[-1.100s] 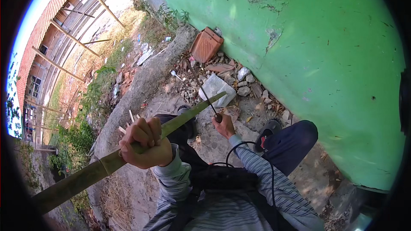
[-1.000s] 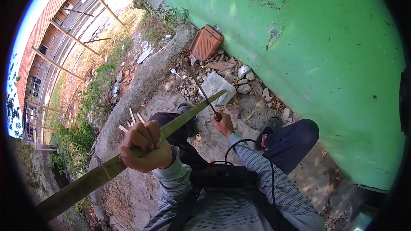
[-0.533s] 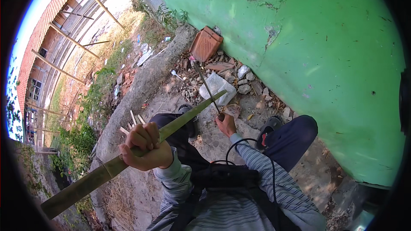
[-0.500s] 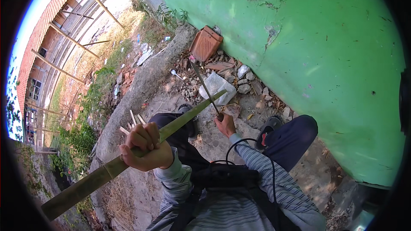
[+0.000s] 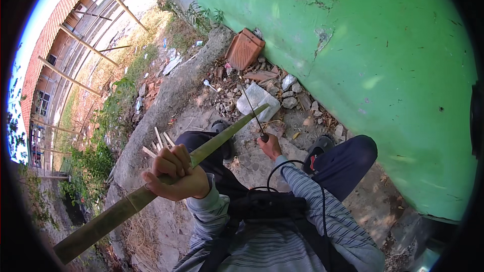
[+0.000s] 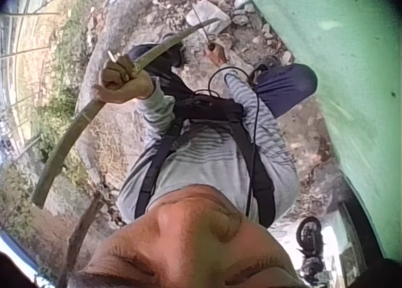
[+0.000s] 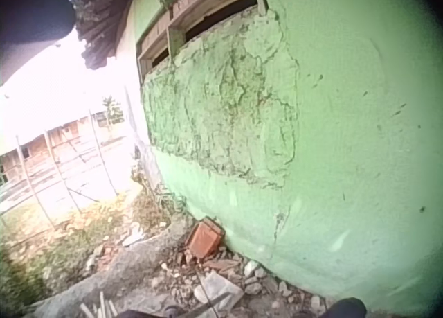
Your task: The person holds a bamboo strip and scrapes along its edges with a knife to shave it down.
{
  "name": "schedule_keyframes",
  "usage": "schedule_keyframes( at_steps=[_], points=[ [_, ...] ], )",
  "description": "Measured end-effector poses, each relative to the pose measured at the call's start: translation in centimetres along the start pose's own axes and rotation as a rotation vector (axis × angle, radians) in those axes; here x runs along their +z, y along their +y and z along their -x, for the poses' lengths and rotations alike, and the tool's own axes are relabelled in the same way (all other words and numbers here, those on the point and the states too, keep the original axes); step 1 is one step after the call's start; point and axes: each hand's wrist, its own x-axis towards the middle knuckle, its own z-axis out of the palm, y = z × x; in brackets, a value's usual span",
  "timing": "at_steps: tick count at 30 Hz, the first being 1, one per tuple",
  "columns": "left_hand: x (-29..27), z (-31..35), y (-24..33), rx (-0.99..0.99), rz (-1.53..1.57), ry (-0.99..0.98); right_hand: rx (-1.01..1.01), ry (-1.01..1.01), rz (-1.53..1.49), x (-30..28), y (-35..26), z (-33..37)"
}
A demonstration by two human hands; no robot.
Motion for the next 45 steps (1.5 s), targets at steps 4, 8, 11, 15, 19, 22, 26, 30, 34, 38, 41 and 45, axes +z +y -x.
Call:
schedule_keyframes(
  at_steps=[4,8,11,15,19,22,26,30,34,38,41,45],
  points=[
    [-0.3,-1.2,-0.5,-0.041,0.038,0.08,0.013,-0.062,-0.086,0.1,-0.8,0.3],
    [-1.3,-2.0,-0.3,-0.045,0.019,0.126,-0.313,0.017,0.099,0.4,-3.7,1.2],
    [-1.1,-2.1,-0.2,-0.054,0.034,0.153,-0.291,-0.001,0.145,0.4,-3.0,0.9],
    [-1.3,-2.1,-0.8,-0.079,0.027,0.136,-0.07,0.091,0.201,-0.7,0.4,0.4],
    [-2.2,-2.7,-0.7,-0.115,0.072,0.154,-0.087,0.078,0.174,0.4,-1.0,1.3],
    [-2.5,-2.9,-0.6,-0.098,0.009,0.17,-0.141,0.064,0.14,0.9,-3.3,2.2],
    [-2.7,-3.0,0.1,-0.073,0.019,0.206,-0.186,0.031,0.24,0.9,-3.2,2.3],
    [-0.6,-2.4,-0.8,-0.12,0.081,0.221,0.093,0.212,0.291,-1.2,7.2,-0.3],
    [-2.2,-1.7,-0.2,-0.074,0.001,0.176,0.696,0.123,-0.241,-0.1,7.4,0.5],
    [-4.3,-2.1,-0.1,-0.114,0.134,-0.251,0.499,0.149,-0.451,-0.5,4.3,0.1],
    [-3.4,-2.2,0.4,-0.216,0.085,-0.485,0.145,0.12,-0.199,-2.1,2.1,-1.0],
    [-1.4,-1.5,2.1,-0.326,-0.063,-0.209,-0.143,-0.006,0.063,-1.7,-4.0,0.3]
  ],
)
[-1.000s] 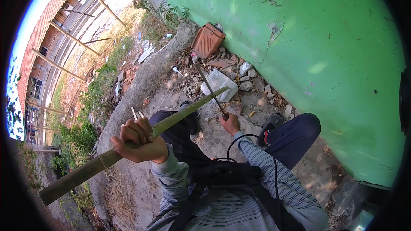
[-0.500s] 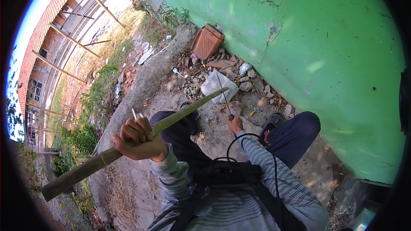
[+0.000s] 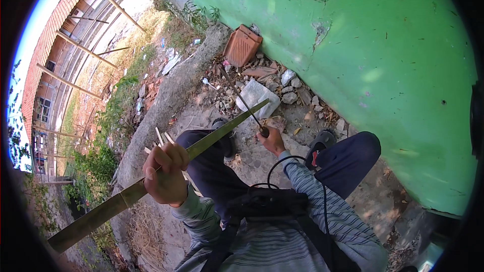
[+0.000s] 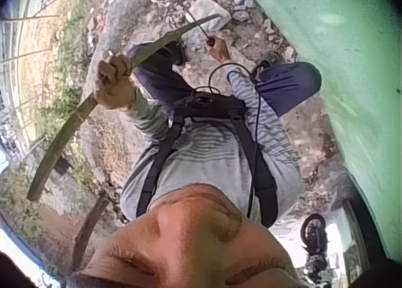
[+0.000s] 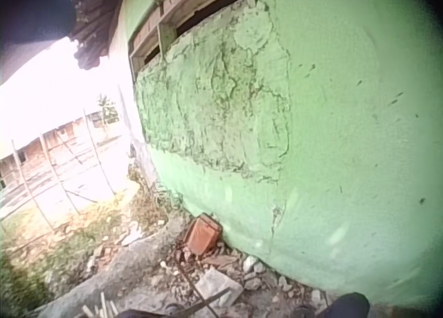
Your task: The person holds a bamboo strip and scrapes along its edges with a knife to shave it down.
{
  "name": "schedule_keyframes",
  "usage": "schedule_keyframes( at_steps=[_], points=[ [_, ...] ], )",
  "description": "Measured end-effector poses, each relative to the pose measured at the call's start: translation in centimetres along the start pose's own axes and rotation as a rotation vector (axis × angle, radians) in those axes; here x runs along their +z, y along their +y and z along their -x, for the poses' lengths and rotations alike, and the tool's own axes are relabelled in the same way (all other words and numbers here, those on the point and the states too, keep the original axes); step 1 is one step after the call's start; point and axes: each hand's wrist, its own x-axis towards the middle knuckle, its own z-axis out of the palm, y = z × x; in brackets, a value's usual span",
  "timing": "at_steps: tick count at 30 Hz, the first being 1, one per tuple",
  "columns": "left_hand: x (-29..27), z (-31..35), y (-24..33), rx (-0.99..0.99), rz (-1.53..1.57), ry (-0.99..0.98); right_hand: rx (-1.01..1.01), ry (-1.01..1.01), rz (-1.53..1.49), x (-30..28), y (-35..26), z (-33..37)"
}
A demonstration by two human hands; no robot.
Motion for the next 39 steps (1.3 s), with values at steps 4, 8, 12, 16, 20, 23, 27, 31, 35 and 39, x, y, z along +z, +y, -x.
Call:
schedule_keyframes(
  at_steps=[4,8,12,16,20,23,27,31,35,39],
  points=[
    [-0.4,1.1,-1.7,0.159,0.319,0.047,-0.022,-0.051,0.069,0.0,-1.0,0.4],
    [-0.6,0.8,-2.1,0.171,0.349,-0.074,0.132,-0.027,0.096,-0.5,1.8,0.5],
    [-0.3,0.7,-1.9,0.17,0.244,-0.205,0.087,-0.024,0.127,-0.5,0.7,0.6],
    [0.5,1.0,-1.8,0.191,0.245,-0.24,0.017,0.036,0.123,0.0,0.9,0.8],
    [-0.1,0.7,-1.7,0.191,0.222,-0.34,0.201,0.004,0.07,-1.5,2.3,0.8],
    [-0.3,1.0,-2.0,0.19,0.296,-0.54,0.214,-0.003,0.026,-2.3,2.1,0.3],
    [-1.7,0.8,-1.7,0.122,0.309,-0.686,0.091,-0.145,0.075,-2.1,-0.4,-0.6],
    [-2.7,-0.2,-2.1,0.124,0.373,-0.824,0.171,-0.201,0.024,-2.4,0.1,-0.6],
    [-3.3,-0.7,-2.3,0.129,0.394,-0.86,0.207,-0.175,0.027,-1.7,1.1,-0.5],
    [-5.0,-0.3,-2.1,0.103,0.392,-0.781,-0.011,-0.095,0.12,-1.0,-2.0,0.2]
  ],
)
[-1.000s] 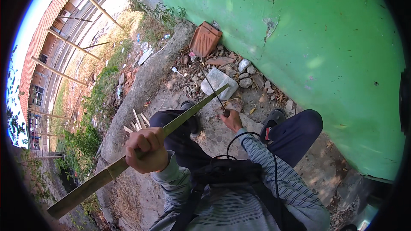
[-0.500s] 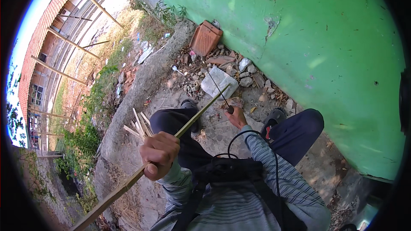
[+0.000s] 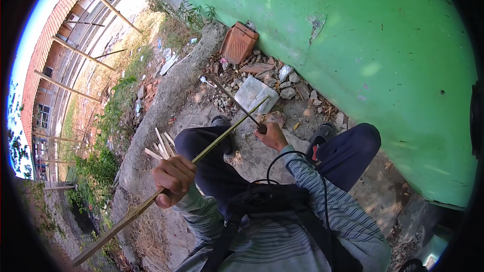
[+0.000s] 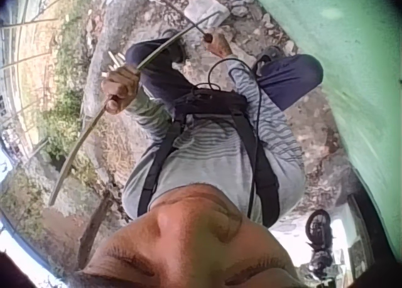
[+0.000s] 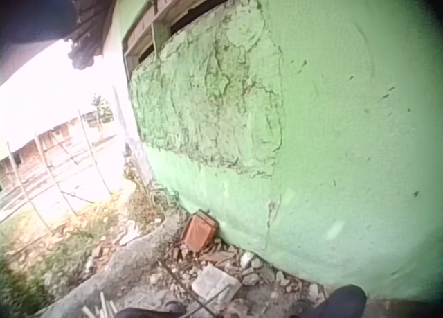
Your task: The person holds a bamboo strip and scrapes along its edges with a knife to shave it down.
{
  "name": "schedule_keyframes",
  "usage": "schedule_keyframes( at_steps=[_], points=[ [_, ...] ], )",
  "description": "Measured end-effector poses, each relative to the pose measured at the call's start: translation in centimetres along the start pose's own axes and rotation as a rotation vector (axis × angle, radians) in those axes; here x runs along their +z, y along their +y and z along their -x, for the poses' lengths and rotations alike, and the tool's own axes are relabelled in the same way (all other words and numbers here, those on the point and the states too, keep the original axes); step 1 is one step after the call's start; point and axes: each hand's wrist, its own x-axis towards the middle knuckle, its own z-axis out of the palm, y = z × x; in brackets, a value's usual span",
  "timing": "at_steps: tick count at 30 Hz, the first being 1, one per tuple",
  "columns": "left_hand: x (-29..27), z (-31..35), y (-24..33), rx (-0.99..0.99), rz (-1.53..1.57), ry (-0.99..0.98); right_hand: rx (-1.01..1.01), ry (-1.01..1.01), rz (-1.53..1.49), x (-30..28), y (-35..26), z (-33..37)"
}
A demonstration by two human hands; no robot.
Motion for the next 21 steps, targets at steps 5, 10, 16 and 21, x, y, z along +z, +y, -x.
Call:
schedule_keyframes(
  at_steps=[5,10,16,21],
  points=[
    [-0.1,-0.4,-0.1,0.005,0.024,-0.031,0.002,-0.005,-0.057,0.1,0.5,0.4],
    [-0.3,-0.5,-0.2,-0.006,0.026,-0.019,0.083,0.08,0.023,0.1,2.1,0.0],
    [-0.8,-0.2,0.2,-0.009,0.017,-0.011,-0.148,0.003,0.027,0.9,-1.3,0.6],
    [-0.6,-0.9,-0.6,0.011,0.056,-0.056,0.119,0.099,-0.07,0.7,4.5,-0.2]
  ],
)
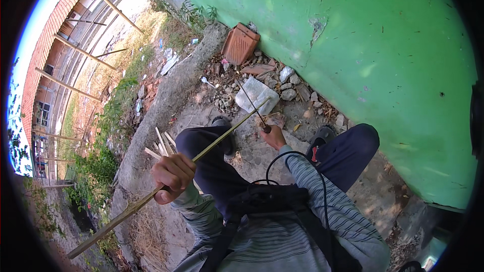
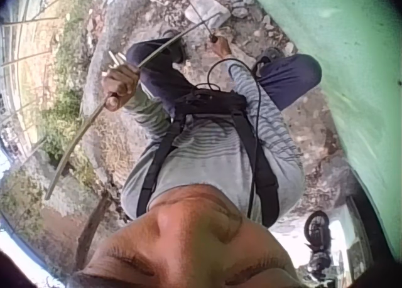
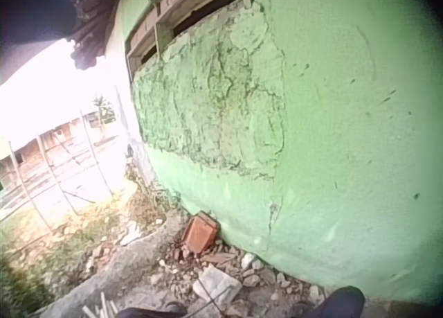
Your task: The person holds a bamboo strip and scrapes along its edges with a knife to shave it down.
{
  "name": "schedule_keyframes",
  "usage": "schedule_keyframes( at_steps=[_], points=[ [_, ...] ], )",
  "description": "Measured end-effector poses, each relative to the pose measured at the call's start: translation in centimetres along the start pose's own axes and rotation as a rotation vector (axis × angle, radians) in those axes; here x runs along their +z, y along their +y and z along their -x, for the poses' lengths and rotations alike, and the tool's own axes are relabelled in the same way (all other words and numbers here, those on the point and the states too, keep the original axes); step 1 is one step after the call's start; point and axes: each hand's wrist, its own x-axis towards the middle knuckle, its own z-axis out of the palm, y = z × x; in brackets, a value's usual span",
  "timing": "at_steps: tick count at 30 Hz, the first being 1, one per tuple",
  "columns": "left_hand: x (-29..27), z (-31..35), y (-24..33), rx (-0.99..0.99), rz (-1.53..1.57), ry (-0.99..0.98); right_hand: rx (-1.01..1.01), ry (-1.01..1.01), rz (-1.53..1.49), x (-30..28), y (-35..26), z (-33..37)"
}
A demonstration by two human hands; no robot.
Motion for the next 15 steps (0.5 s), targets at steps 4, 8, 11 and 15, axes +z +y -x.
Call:
schedule_keyframes(
  at_steps=[4,8,11,15],
  points=[
    [0.8,0.7,0.7,-0.035,-0.092,0.098,-0.007,0.01,0.057,1.0,-1.0,0.3],
    [2.6,-0.1,0.5,-0.044,-0.238,0.588,-0.068,0.072,0.13,0.8,0.4,-0.7],
    [2.8,0.2,0.5,-0.031,-0.218,0.796,0.021,-0.017,0.014,0.7,0.7,-1.0],
    [3.1,0.7,0.7,0.048,-0.189,0.846,0.407,-0.379,-0.551,0.6,-1.2,-0.5]
  ],
)
